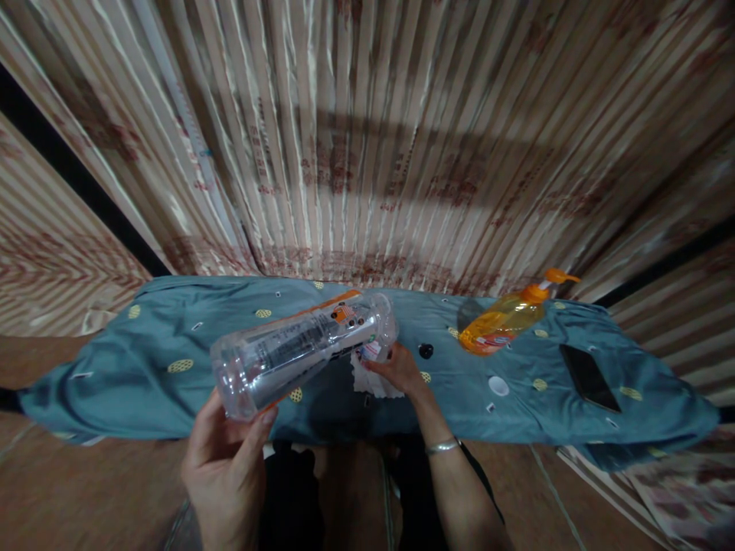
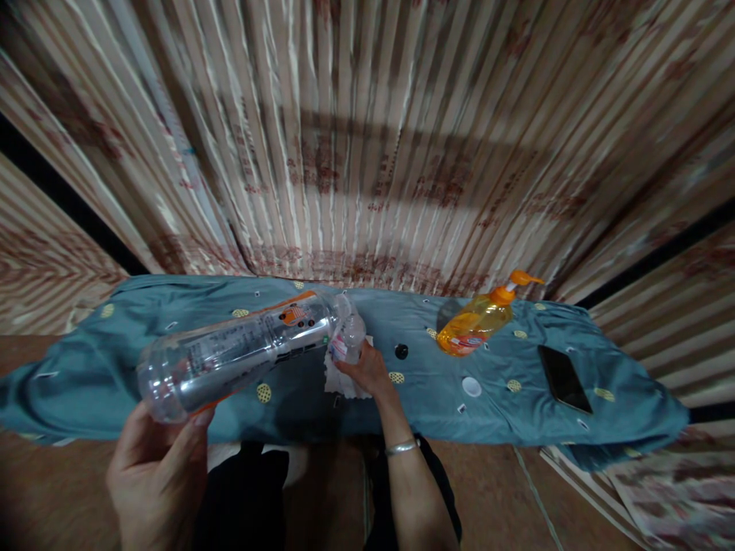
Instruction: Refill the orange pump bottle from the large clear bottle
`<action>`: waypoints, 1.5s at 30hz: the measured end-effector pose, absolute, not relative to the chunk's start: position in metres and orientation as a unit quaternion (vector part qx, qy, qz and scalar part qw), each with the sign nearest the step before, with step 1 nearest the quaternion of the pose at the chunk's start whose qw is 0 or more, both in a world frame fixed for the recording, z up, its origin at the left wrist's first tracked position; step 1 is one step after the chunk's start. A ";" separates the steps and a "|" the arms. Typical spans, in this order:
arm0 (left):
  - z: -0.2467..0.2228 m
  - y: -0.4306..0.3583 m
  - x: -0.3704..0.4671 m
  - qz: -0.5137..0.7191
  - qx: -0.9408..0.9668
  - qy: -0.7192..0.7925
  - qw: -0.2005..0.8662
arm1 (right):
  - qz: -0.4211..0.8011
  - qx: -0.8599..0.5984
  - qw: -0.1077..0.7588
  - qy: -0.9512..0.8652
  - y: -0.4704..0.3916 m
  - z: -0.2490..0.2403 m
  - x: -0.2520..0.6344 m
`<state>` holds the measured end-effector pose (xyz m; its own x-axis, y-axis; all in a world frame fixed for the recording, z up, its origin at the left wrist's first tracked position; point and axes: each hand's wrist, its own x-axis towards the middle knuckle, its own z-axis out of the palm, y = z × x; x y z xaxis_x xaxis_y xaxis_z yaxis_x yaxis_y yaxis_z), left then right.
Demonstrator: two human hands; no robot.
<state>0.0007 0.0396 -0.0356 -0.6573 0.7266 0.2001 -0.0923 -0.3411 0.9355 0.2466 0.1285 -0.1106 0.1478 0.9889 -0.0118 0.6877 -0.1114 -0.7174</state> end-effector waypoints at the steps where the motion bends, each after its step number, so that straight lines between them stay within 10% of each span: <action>1: -0.036 0.040 0.000 0.756 0.315 0.506 0.271 | 0.261 -0.699 0.291 -0.599 0.128 -0.111 0.247; 45: -0.031 0.039 0.004 0.770 0.272 0.484 0.314 | 0.268 -0.707 0.279 -0.592 0.129 -0.112 0.249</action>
<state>0.0043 0.0389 -0.0312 -0.6548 0.7470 0.1152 -0.2194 -0.3337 0.9168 0.2487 0.1295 -0.1124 0.1540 0.9868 -0.0492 0.6875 -0.1428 -0.7120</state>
